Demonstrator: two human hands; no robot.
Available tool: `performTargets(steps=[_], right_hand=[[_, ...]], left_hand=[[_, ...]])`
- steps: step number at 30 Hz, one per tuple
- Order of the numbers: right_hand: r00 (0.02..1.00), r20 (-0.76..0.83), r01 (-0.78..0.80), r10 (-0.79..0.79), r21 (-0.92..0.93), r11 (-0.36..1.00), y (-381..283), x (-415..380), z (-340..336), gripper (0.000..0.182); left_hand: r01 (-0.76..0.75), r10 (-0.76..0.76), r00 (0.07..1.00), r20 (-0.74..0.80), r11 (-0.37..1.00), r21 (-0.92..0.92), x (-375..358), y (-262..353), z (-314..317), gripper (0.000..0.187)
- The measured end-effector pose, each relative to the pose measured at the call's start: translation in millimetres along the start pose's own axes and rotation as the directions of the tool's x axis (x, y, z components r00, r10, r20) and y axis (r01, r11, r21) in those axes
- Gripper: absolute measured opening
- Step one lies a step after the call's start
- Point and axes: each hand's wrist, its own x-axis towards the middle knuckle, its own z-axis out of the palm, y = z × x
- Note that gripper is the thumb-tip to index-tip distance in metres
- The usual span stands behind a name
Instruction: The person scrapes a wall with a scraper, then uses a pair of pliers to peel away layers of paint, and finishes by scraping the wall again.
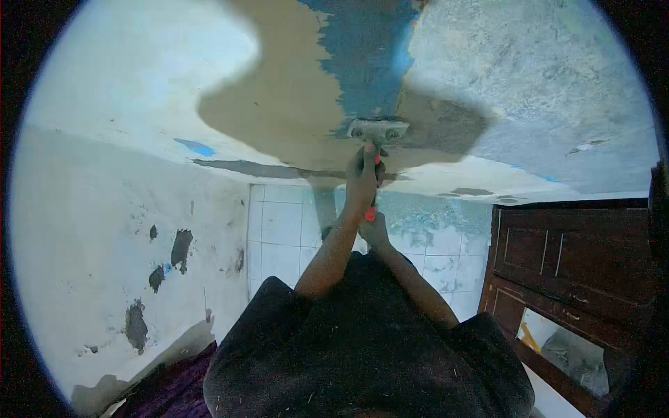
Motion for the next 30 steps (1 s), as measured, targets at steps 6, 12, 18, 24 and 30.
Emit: performTargets(steps=[6,12,18,24,30], right_hand=[[0.788,0.320,-0.577,0.526,0.084,0.813,-54.9,-7.7,-11.0,0.009],[0.956,0.256,-0.257,0.143,0.496,0.830,-43.2,-3.0,7.4,0.007],[0.847,0.337,-0.505,0.411,0.271,0.820,-38.4,-26.7,19.9,0.015],[0.841,0.292,-0.538,0.456,0.349,0.767,-56.2,-12.7,29.3,0.017],[0.897,0.302,-0.431,0.324,0.430,0.793,-56.1,-6.0,41.5,0.013]], left_hand=[[0.164,-0.164,0.986,-0.036,0.986,0.023,3.3,-19.8,-12.3,0.048],[-0.030,0.026,0.999,0.028,0.989,0.144,-1.7,-2.8,-13.7,0.049],[0.064,-0.066,0.997,0.029,0.996,0.054,-3.1,25.2,-15.4,0.047],[0.131,-0.132,0.991,0.002,0.984,0.119,2.8,-13.9,-34.3,0.047],[0.014,-0.022,0.999,0.046,0.983,0.181,9.9,7.9,-33.6,0.048]])
